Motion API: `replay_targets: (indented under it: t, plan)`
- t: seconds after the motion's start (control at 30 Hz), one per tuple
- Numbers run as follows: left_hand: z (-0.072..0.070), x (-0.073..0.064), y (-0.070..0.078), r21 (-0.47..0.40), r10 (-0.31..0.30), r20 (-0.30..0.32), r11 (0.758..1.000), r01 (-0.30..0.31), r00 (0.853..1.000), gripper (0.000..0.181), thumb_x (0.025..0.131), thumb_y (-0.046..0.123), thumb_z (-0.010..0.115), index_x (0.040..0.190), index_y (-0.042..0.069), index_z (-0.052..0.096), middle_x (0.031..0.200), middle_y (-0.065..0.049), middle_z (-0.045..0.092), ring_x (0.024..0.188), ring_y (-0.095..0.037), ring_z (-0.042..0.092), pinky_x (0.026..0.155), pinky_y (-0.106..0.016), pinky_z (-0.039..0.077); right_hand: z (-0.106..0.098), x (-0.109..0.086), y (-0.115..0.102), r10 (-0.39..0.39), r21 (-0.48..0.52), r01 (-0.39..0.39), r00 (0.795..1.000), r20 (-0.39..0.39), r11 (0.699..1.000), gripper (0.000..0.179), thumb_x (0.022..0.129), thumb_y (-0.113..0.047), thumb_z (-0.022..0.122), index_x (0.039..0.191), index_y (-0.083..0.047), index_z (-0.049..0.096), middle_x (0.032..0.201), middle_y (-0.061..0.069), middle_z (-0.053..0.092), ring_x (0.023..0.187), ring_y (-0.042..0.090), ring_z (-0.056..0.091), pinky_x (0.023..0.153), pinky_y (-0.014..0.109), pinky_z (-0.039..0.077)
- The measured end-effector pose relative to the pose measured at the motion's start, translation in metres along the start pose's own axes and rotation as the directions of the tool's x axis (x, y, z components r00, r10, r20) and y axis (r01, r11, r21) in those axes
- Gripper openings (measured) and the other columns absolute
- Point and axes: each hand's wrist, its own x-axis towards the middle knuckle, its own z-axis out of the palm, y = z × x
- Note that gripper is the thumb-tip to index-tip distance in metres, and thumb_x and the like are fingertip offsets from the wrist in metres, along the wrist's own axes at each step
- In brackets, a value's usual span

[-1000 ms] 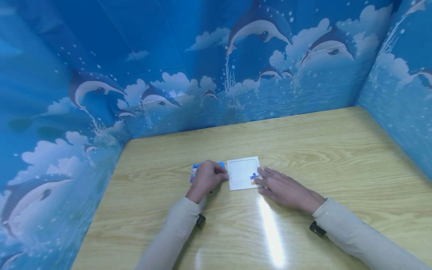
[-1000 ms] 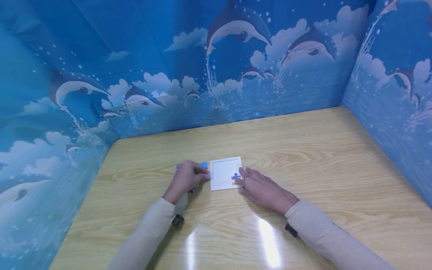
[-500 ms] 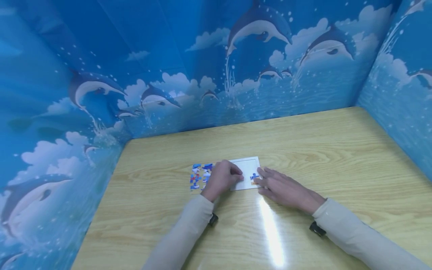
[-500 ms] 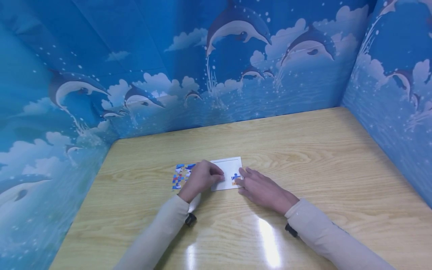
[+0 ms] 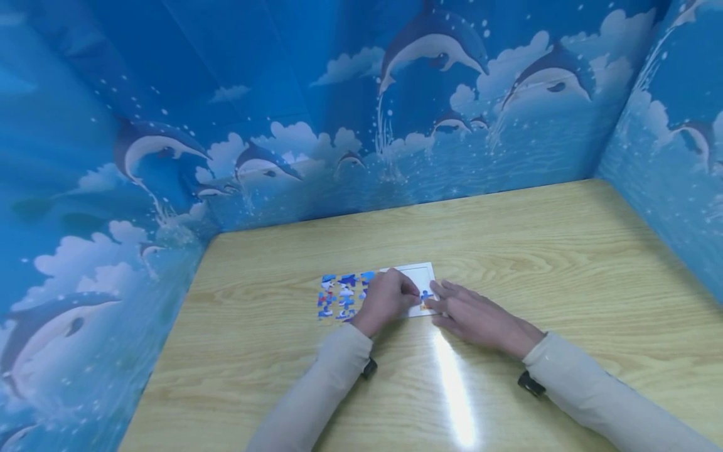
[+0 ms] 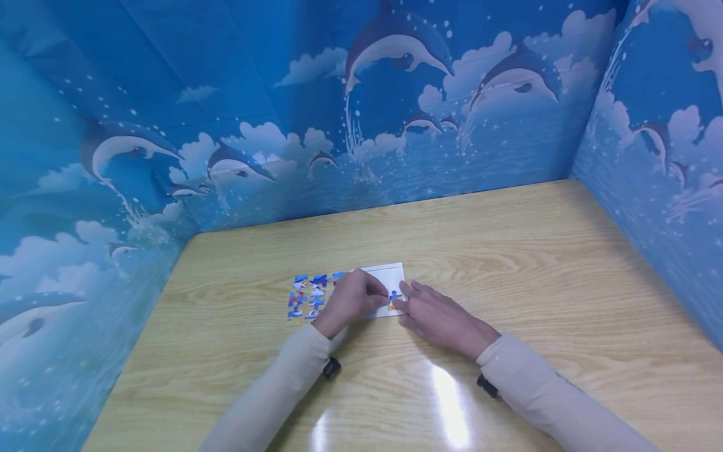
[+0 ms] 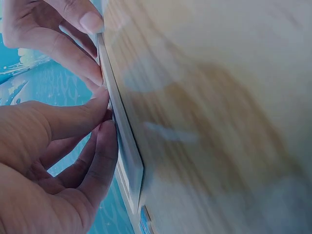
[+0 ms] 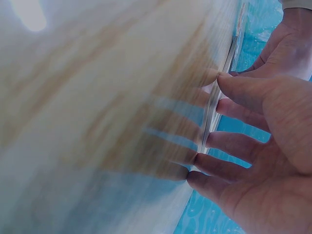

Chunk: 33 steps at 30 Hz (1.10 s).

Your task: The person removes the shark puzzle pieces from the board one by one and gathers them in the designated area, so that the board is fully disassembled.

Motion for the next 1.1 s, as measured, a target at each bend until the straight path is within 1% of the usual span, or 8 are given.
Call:
replay_targets:
  t: [0.13,0.3,0.5,0.67,0.87,0.97,1.03,1.1]
  plan:
    - [0.0008,0.0018,0.0017,-0.007,0.003,0.005,1.0,-0.002,1.0,0.007,0.081,0.015,0.086,0.085,0.013,0.08,0.077,0.004,0.075,0.07,-0.006,0.064,0.071,-0.022,0.052,0.0,0.0002,0.0001,0.006,-0.006,-0.006,1.0,0.003,1.0,0.039,0.1,-0.018,0.064,0.134,0.001,0.061,0.152,0.031,0.038,0.141,0.053,0.033,0.109,0.066,0.032]
    - [0.0012,0.0033,0.003,0.007,0.004,0.008,1.0,-0.004,1.0,0.008,0.08,0.016,0.086,0.082,0.013,0.079,0.073,0.006,0.073,0.068,-0.006,0.06,0.068,-0.022,0.049,-0.0007,0.0001,0.0005,0.006,-0.005,-0.006,1.0,0.008,1.0,0.04,0.1,-0.019,0.064,0.135,0.0,0.061,0.152,0.03,0.038,0.141,0.052,0.032,0.109,0.067,0.032]
    - [0.0025,0.0046,0.0039,0.003,-0.029,0.032,1.0,0.028,0.999,0.006,0.082,0.013,0.084,0.082,0.012,0.078,0.071,0.007,0.068,0.066,-0.007,0.058,0.064,-0.021,0.048,-0.0011,-0.0004,0.0029,-0.015,0.017,0.015,1.0,0.003,1.0,0.042,0.099,-0.02,0.066,0.136,0.0,0.06,0.152,0.03,0.039,0.141,0.052,0.033,0.108,0.067,0.033]
    - [0.0028,0.0042,0.0048,0.012,-0.051,0.037,0.999,0.05,0.998,0.006,0.083,0.012,0.083,0.082,0.011,0.077,0.071,0.006,0.067,0.067,-0.009,0.058,0.066,-0.022,0.048,-0.0016,-0.0009,0.0042,-0.025,0.03,0.025,1.0,0.001,0.999,0.043,0.099,-0.02,0.067,0.136,0.0,0.06,0.152,0.03,0.039,0.14,0.053,0.034,0.106,0.068,0.035]
    - [0.0018,0.0031,0.0039,0.035,-0.014,0.01,0.999,0.014,1.0,0.006,0.084,0.013,0.083,0.083,0.011,0.077,0.072,0.005,0.068,0.068,-0.008,0.057,0.067,-0.022,0.047,-0.0029,-0.0012,0.0037,-0.022,0.044,0.022,1.0,0.013,0.999,0.045,0.099,-0.021,0.066,0.138,0.0,0.058,0.153,0.03,0.038,0.14,0.053,0.033,0.105,0.071,0.034]
    - [0.0003,0.0021,0.003,0.017,-0.004,-0.004,1.0,0.004,1.0,0.007,0.083,0.012,0.084,0.083,0.011,0.077,0.072,0.005,0.068,0.067,-0.008,0.058,0.065,-0.021,0.048,-0.0032,-0.0014,0.0036,-0.026,0.041,0.026,1.0,0.013,0.999,0.046,0.099,-0.021,0.066,0.139,0.0,0.057,0.152,0.031,0.037,0.14,0.053,0.033,0.105,0.07,0.034]
    - [-0.001,0.0016,0.0024,-0.016,-0.008,-0.003,1.0,0.008,1.0,0.007,0.082,0.01,0.084,0.083,0.01,0.077,0.072,0.004,0.068,0.066,-0.008,0.059,0.064,-0.021,0.049,-0.0032,-0.0013,0.0038,-0.032,0.038,0.031,0.999,0.01,0.999,0.046,0.099,-0.021,0.066,0.14,0.0,0.057,0.152,0.032,0.037,0.14,0.054,0.034,0.106,0.07,0.034]
    - [-0.0022,0.0015,0.0019,-0.053,-0.027,0.003,0.998,0.027,1.0,0.007,0.082,0.008,0.083,0.082,0.01,0.077,0.072,0.004,0.068,0.066,-0.008,0.059,0.062,-0.02,0.049,-0.0025,-0.0013,0.0047,-0.034,0.038,0.034,0.999,0.006,0.999,0.047,0.099,-0.021,0.066,0.14,-0.001,0.056,0.152,0.032,0.037,0.14,0.054,0.034,0.107,0.069,0.034]
